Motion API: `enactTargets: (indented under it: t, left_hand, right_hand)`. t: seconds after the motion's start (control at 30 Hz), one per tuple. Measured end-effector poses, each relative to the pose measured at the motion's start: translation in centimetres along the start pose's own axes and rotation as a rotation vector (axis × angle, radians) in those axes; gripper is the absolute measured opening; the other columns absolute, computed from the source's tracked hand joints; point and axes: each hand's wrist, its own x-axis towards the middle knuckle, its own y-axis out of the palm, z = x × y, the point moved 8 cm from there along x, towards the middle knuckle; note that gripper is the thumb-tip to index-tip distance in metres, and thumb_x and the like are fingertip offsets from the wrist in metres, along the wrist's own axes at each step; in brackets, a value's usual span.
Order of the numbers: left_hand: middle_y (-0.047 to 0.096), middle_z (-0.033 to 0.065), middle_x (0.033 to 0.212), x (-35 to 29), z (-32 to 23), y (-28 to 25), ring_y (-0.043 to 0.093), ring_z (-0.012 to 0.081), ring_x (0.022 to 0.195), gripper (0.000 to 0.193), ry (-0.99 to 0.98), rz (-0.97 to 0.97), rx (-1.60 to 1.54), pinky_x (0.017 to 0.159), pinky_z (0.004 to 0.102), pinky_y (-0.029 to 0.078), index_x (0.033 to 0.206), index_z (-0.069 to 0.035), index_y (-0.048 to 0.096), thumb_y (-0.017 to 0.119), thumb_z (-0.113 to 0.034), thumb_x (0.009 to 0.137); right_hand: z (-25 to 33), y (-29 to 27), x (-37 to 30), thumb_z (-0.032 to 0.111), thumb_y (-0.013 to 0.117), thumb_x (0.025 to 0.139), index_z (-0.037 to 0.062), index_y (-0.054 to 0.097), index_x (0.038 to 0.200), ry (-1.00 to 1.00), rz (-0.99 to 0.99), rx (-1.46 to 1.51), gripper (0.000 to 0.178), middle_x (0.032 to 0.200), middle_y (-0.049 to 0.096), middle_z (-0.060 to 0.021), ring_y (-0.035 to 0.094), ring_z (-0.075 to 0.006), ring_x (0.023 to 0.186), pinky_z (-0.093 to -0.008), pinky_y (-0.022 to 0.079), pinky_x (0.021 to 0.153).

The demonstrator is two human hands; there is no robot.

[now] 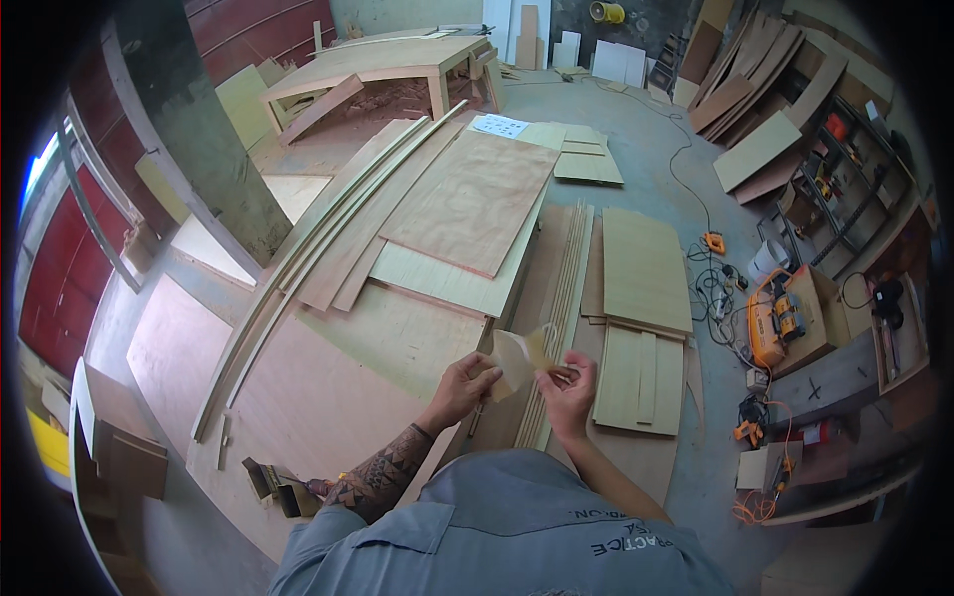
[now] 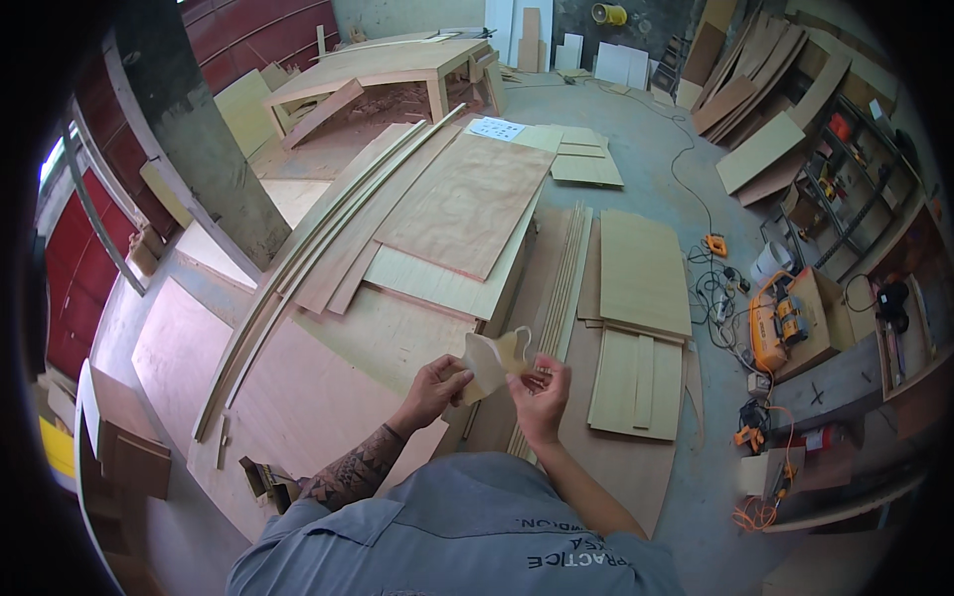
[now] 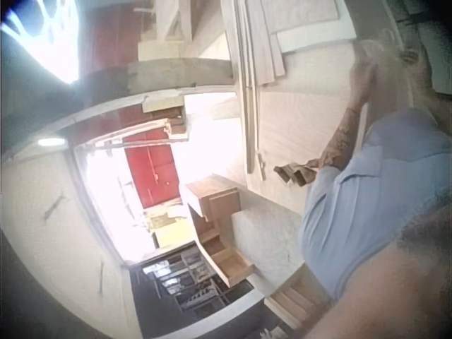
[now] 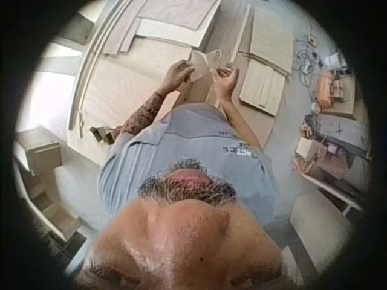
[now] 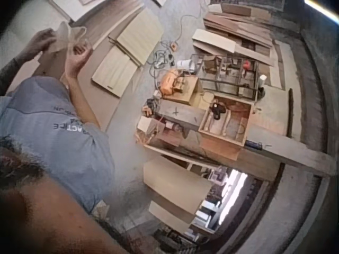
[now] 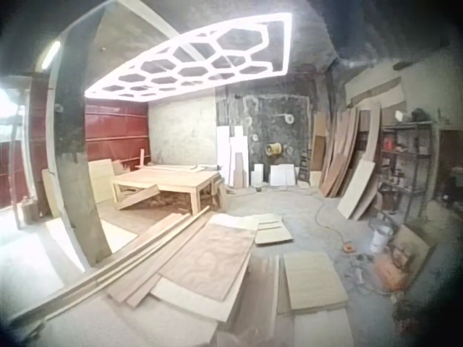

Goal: The person is assembling plywood furniture components, checking a printed manual, and using a power drill to join the boards.

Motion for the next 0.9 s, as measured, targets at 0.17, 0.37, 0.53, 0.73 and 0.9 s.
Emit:
enactTargets:
  t: [0.17,0.37,0.53,0.73,0.9]
  left_hand:
    - [0.069,0.006,0.079,-0.7,-7.6,3.0,0.063,0.0138,0.068,0.027,0.196,0.095,0.638,0.065,0.0319,0.052,0.111,0.0,0.068,0.071,-0.024,0.098]
    - [0.068,0.0053,0.08,-0.9,-8.0,0.4,0.06,0.011,0.071,0.031,0.123,0.19,0.645,0.065,0.0302,0.051,0.117,0.0,0.068,0.071,-0.024,0.097]
    - [0.062,0.0014,0.081,-3.8,-12.5,-4.4,0.06,0.0115,0.071,0.043,-0.109,0.148,0.369,0.069,0.0311,0.054,0.133,-0.004,0.06,0.072,-0.021,0.096]
    - [0.067,0.0222,0.108,-9.6,-29.1,-1.2,0.07,0.0391,0.098,0.036,0.689,0.755,-0.217,0.096,0.0635,0.055,0.122,0.003,0.059,0.067,-0.008,0.089]
    - [0.062,0.0171,0.112,-14.3,-39.5,7.9,0.073,0.0396,0.094,0.025,1.08,1.0,-0.313,0.078,0.0614,0.062,0.123,-0.007,0.064,0.06,-0.019,0.101]
  right_hand:
    - [-0.5,-3.3,1.4,0.009,0.089,0.08,0.0025,0.042,0.148,0.46,-0.05,0.043,0.083,0.132,0.055,-0.0103,0.061,-0.0128,0.105,-0.031,0.055,0.09]
    - [-3.1,-3.8,0.2,0.016,0.078,0.093,0.0045,0.068,0.11,0.571,0.479,-0.054,0.023,0.089,0.069,-0.0016,0.064,-0.0083,0.083,-0.0249,0.053,0.085]
    - [2.7,-4.0,1.3,0.023,0.072,0.099,0.004,0.065,0.1,0.564,0.359,0.598,0.02,0.074,0.063,-0.0011,0.067,-0.0144,0.079,-0.042,0.057,0.093]
    - [24.0,-0.9,5.2,0.032,0.069,0.101,-0.0011,0.063,0.109,0.0,0.863,1.074,0.035,0.079,0.068,-0.0094,0.071,-0.0302,0.089,-0.0573,0.054,0.097]
    - [38.2,-2.2,9.9,0.032,0.068,0.1,0.0001,0.067,0.102,-0.343,1.432,1.086,0.032,0.1,0.07,-0.0174,0.069,-0.0316,0.098,-0.0577,0.053,0.094]
